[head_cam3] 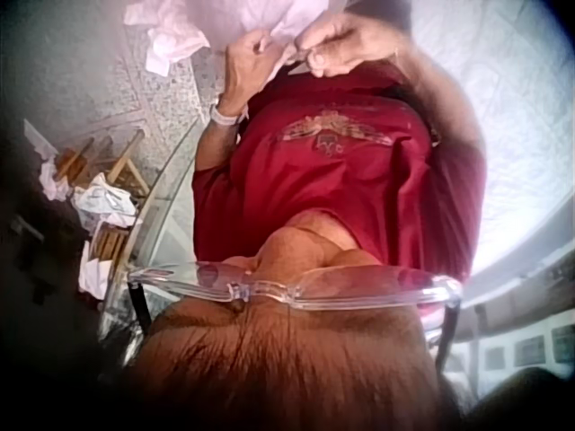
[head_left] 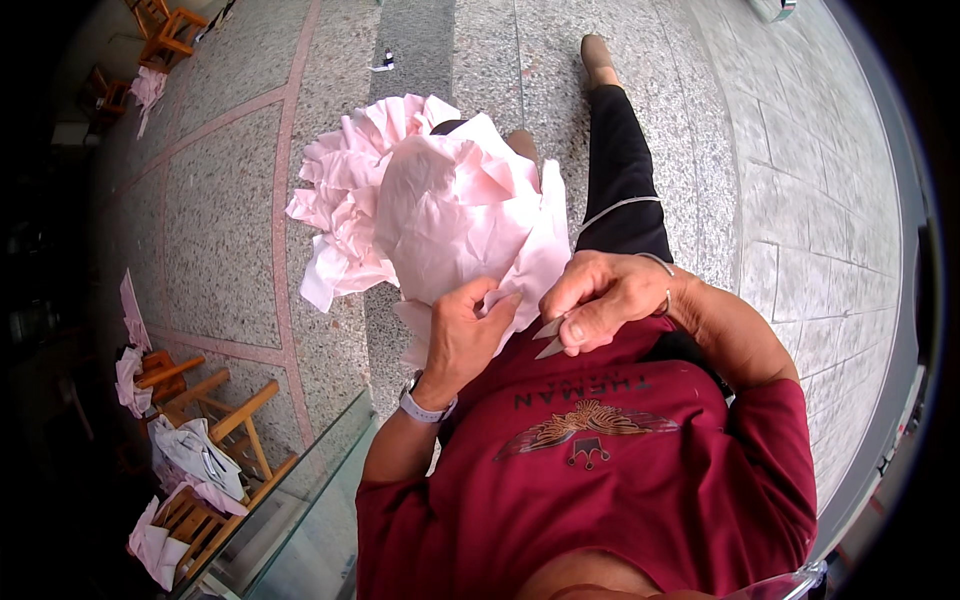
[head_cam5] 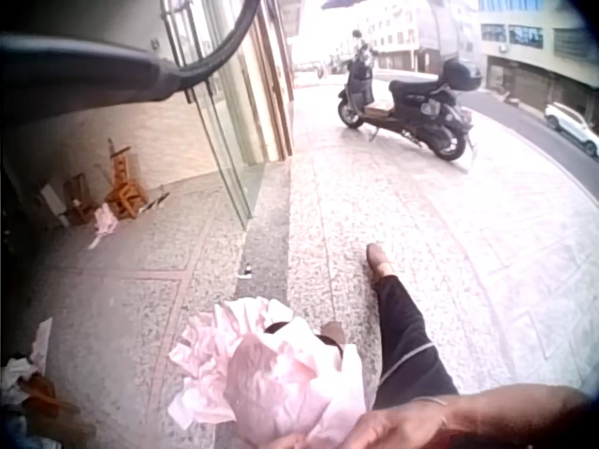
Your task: The person uses scissors to cut and trim the edges of pink ruffled fabric while sitting on a tiled floor.
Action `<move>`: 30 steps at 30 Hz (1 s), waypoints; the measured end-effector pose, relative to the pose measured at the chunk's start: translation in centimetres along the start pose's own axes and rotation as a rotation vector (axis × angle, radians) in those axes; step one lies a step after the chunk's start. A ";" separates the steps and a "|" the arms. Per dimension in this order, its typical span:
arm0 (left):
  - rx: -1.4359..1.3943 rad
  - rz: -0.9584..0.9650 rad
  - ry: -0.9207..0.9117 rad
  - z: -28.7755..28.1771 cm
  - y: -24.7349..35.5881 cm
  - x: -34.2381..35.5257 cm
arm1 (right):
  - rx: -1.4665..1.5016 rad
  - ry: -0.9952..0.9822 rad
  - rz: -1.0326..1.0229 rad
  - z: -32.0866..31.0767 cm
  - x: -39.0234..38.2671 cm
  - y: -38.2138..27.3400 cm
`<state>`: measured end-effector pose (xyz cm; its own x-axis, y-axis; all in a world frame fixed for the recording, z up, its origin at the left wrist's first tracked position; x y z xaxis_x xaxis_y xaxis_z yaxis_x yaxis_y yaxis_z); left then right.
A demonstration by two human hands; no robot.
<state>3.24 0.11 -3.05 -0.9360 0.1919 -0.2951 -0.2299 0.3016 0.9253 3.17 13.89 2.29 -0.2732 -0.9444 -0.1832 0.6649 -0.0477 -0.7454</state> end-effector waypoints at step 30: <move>-0.602 -0.159 -0.218 1.6 0.7 1.1 | -0.577 0.684 -0.056 -3.8 -2.6 1.1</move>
<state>2.50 2.02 -3.13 -0.8172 0.3921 -0.4224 -0.5293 -0.2205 0.8193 1.95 17.51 -0.44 -0.7716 -0.5367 -0.3414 0.2354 0.2577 -0.9371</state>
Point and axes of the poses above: each hand's wrist, its own x-axis towards the middle knuckle, its own z-axis out of the palm, y = z × x, the point moved 8 cm from there along x, towards the middle knuckle, and after that the axes turned 1 degree about z, right-handed, at the moved point
